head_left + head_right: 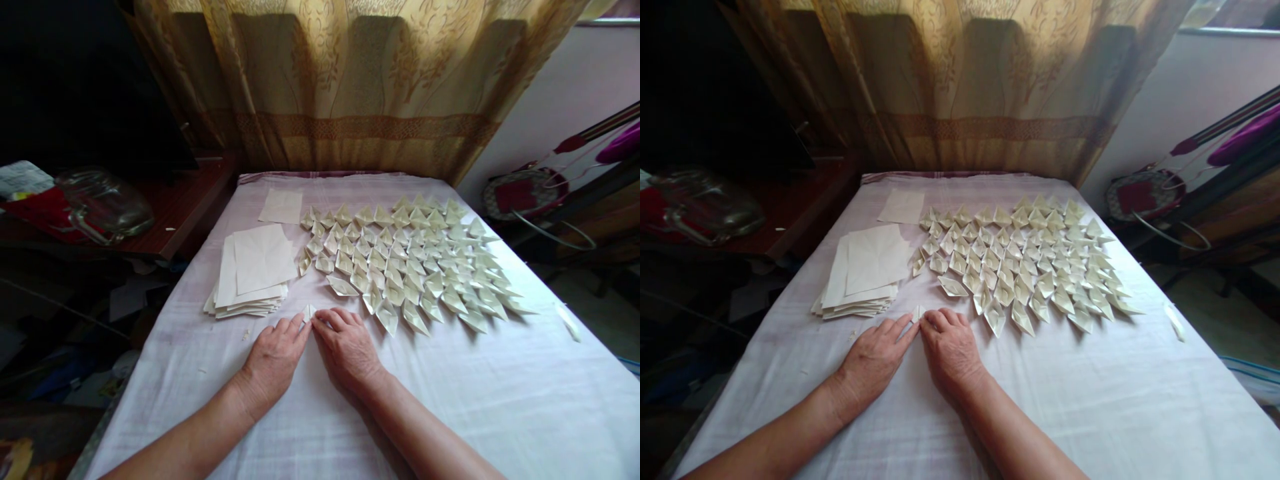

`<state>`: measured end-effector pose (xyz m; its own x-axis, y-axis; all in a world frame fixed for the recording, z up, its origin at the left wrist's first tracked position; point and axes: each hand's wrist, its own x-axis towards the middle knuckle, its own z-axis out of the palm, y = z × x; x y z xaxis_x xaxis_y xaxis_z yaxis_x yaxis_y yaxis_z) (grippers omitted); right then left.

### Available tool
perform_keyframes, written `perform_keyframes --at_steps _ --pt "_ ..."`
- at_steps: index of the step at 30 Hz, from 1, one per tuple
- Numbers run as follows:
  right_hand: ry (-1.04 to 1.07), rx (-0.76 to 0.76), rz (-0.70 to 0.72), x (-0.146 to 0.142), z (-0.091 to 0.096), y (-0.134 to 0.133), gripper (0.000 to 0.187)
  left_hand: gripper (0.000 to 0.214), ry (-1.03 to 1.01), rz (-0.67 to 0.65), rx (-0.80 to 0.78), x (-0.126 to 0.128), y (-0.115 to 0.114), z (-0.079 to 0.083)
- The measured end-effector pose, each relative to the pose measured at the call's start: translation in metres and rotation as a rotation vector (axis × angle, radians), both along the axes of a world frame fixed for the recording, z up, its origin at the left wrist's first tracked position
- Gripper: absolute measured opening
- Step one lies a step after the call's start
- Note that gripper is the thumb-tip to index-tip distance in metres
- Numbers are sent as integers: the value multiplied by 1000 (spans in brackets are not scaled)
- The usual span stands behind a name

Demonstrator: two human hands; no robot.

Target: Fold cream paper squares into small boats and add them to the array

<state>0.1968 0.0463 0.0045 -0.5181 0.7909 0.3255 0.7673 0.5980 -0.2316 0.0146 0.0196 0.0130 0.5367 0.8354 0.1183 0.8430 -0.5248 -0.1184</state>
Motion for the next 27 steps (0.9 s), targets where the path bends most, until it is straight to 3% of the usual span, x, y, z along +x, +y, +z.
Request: perform_keyframes --at_steps 9,16,20,22,27 --pt "-26 -1 8 2 1 -8 29 50 -82 -32 -54 -13 -2 3" --pt "-186 42 37 -11 5 -5 19 40 -155 -18 -87 -12 7 7" --pt "-221 76 24 -12 0 -8 22 21 -303 142 -164 -5 24 12" --pt "-166 83 1 -9 -6 -12 28 15 -355 260 -188 2 31 14" --pt "10 43 -68 -4 -13 -18 36 7 -399 385 -215 16 37 14"
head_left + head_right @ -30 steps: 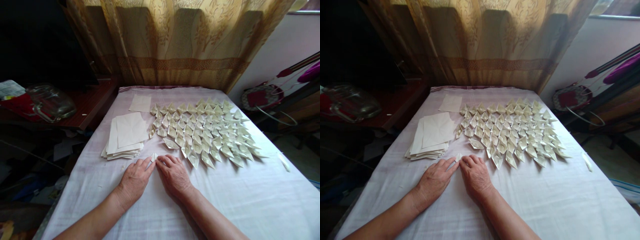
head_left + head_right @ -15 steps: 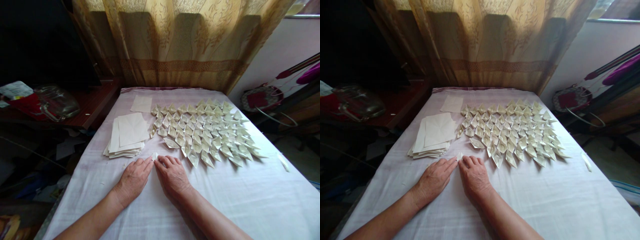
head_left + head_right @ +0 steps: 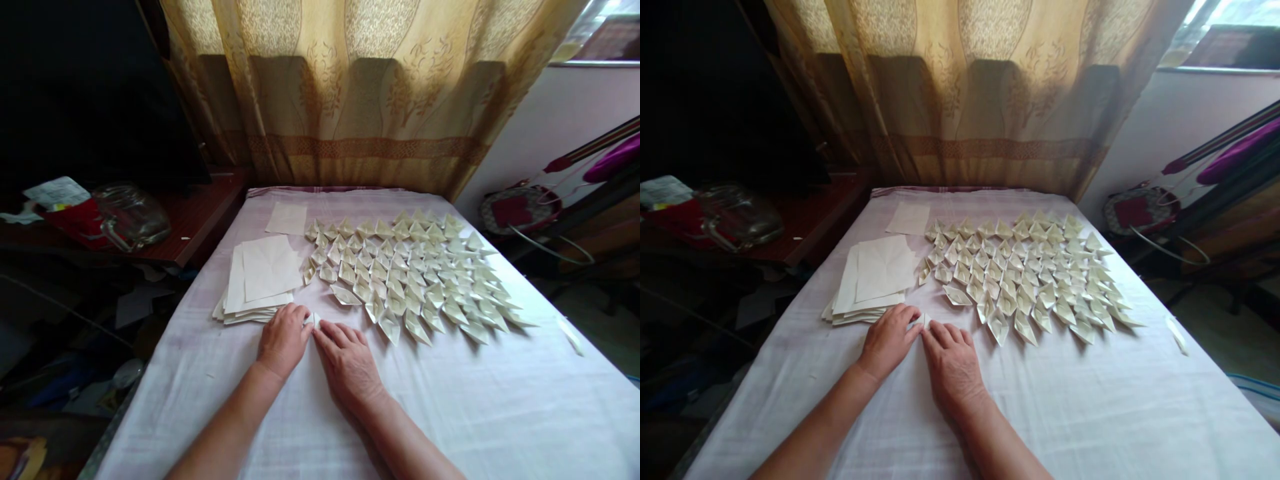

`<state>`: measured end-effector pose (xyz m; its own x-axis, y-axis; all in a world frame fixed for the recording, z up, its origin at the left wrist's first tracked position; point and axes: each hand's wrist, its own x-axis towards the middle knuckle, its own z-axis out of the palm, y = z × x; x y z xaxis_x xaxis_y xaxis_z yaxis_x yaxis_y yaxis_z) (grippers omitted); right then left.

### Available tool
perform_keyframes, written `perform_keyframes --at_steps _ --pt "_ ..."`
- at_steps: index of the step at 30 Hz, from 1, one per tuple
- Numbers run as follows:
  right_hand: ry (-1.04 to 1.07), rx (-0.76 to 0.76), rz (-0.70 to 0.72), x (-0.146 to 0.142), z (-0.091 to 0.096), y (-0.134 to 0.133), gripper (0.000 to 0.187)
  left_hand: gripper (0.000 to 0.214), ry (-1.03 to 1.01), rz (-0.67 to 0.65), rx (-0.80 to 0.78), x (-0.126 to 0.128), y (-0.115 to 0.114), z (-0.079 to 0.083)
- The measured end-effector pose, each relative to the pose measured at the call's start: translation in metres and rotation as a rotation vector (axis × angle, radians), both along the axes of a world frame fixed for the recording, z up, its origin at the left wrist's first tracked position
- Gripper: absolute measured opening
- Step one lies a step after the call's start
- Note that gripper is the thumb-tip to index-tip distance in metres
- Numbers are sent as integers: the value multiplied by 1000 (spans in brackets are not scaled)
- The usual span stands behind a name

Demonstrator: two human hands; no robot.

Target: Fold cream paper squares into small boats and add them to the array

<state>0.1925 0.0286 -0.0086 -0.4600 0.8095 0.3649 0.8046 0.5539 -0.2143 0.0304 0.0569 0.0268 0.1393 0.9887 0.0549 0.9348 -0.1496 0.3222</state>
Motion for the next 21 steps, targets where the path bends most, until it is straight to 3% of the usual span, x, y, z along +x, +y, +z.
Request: perform_keyframes --at_steps 9,16,21 --pt "186 -30 -5 0 0 0 30 7 -138 72 -76 4 0 4" --pt "248 12 6 4 -5 -2 31 14 -384 131 -86 11 -6 -12" --pt "602 -45 -15 3 -4 2 25 21 -656 119 -96 6 -3 -22"
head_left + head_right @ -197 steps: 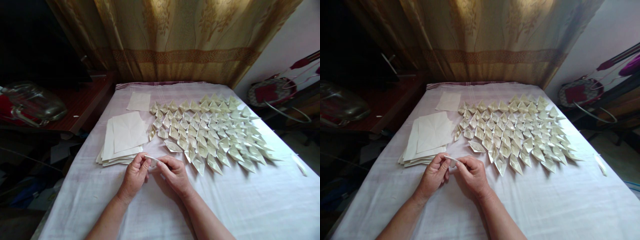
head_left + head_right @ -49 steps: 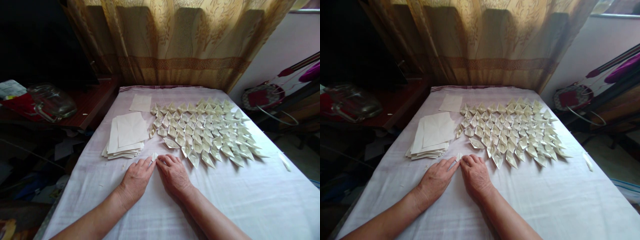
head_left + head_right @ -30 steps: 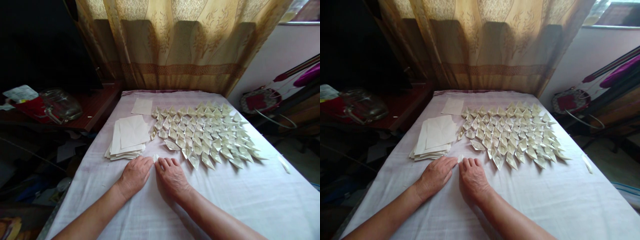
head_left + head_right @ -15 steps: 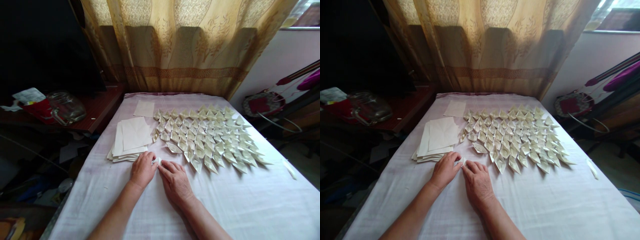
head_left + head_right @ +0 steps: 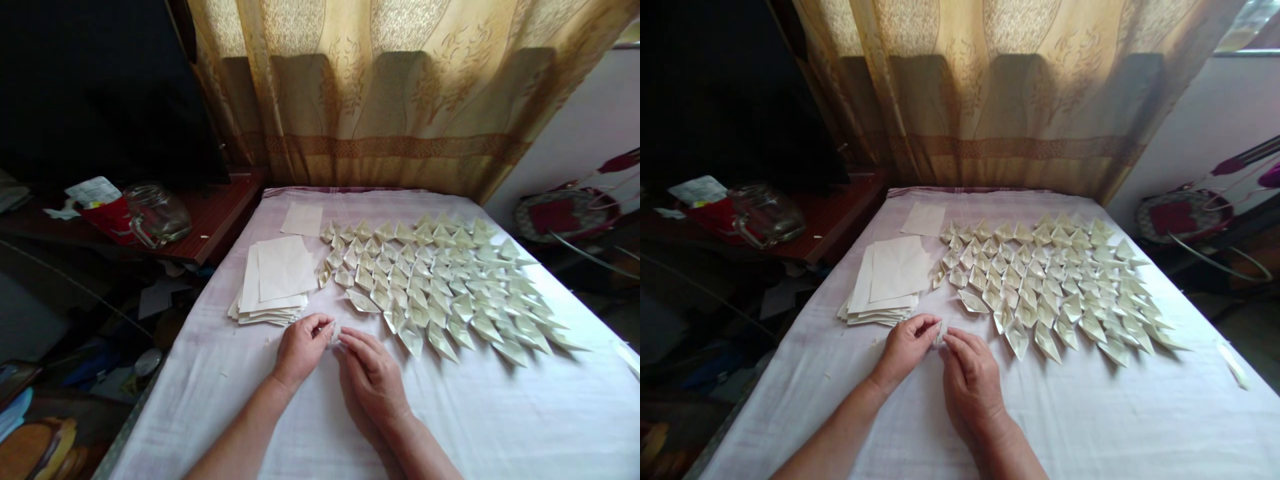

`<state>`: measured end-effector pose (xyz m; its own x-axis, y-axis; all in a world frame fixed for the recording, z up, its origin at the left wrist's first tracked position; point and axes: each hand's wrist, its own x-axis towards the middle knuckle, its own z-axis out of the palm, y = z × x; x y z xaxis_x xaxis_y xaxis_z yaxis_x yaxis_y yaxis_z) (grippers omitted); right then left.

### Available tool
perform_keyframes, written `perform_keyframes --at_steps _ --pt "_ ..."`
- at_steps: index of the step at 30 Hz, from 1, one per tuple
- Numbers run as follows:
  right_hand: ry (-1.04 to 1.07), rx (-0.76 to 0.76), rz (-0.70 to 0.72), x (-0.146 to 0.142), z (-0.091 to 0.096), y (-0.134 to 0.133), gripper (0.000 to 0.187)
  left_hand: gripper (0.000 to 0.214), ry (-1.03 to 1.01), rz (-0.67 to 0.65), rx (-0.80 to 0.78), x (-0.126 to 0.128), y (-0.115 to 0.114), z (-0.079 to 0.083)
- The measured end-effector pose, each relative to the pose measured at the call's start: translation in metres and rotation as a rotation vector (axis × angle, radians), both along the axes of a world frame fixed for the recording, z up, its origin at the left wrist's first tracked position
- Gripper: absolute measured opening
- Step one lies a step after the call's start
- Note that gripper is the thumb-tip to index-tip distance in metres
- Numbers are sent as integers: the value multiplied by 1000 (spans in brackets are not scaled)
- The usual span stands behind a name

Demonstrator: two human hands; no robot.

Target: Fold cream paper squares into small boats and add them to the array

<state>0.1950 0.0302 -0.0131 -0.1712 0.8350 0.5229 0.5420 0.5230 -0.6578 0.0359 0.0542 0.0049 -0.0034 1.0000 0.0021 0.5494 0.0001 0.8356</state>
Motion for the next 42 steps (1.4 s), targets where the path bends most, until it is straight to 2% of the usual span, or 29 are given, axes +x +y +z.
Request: perform_keyframes --at_steps 3,6,15,19,23,27,30,35,42 --pt "183 -198 -130 -4 2 5 23 21 -121 -26 8 -1 2 0" --pt "241 -282 -98 -6 7 10 20 21 -180 -42 15 0 1 0" --pt "182 -173 -59 -3 15 11 14 20 -244 -135 -7 -2 2 5" --pt "191 -188 -44 -3 15 11 13 20 -232 -155 -27 -4 2 7" --pt "176 -233 -51 -4 16 10 14 17 -134 -133 72 0 1 7" --pt "196 -210 -65 -4 18 9 15 14 -100 -122 136 7 -2 8" --pt "218 -190 -89 -3 19 8 16 16 -157 -138 70 8 -3 9" --pt "310 -220 -118 1 18 9 16 22 -217 -253 -56 3 -2 11" --pt "320 -278 -70 4 19 9 17 22 -242 -235 -84 3 -3 9"
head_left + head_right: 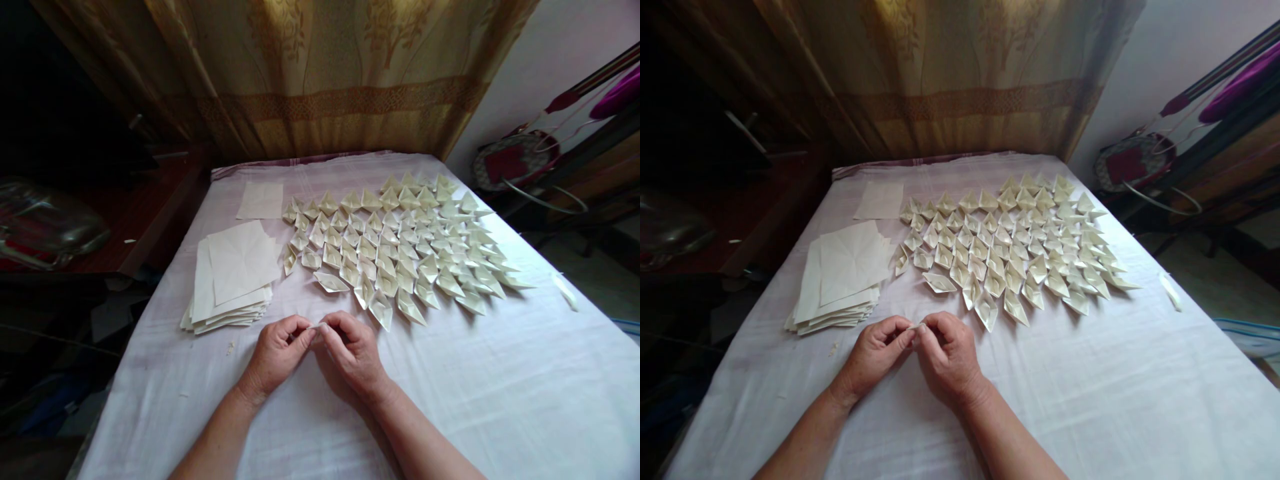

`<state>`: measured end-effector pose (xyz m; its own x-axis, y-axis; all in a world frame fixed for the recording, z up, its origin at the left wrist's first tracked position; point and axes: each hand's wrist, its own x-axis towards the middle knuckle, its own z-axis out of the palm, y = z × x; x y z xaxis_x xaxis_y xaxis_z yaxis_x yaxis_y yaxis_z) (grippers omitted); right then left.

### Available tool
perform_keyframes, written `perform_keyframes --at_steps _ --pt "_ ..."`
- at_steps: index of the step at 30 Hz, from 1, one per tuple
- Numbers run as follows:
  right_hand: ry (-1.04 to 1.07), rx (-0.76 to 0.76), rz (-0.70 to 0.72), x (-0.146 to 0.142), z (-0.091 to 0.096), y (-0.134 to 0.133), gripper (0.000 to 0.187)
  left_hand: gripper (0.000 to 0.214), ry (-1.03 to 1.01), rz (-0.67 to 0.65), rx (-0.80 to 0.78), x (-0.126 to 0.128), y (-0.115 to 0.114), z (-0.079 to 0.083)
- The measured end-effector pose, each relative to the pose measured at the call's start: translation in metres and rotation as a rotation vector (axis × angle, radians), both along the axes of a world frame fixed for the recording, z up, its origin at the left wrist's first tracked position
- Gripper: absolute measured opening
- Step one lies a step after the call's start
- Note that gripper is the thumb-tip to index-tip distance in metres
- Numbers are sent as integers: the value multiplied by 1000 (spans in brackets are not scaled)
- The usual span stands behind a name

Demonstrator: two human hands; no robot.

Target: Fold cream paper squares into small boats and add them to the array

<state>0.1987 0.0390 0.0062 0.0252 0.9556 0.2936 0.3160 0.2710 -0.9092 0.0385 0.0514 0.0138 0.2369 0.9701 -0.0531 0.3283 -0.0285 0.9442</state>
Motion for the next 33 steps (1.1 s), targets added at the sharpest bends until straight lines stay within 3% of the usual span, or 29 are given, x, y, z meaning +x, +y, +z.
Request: perform_keyframes --at_steps 10,18,26,33 --pt "-80 81 42 3 1 -2 22 25 31 -88 38 -1 1 6" --pt "-14 -15 68 2 0 -1 19 29 31 32 1 2 -1 -1" --pt "36 -46 -20 1 -3 1 17 26 -39 -71 -176 1 -2 2" --pt "33 -91 35 0 1 -1 18 33 -183 0 -245 2 -2 -1"
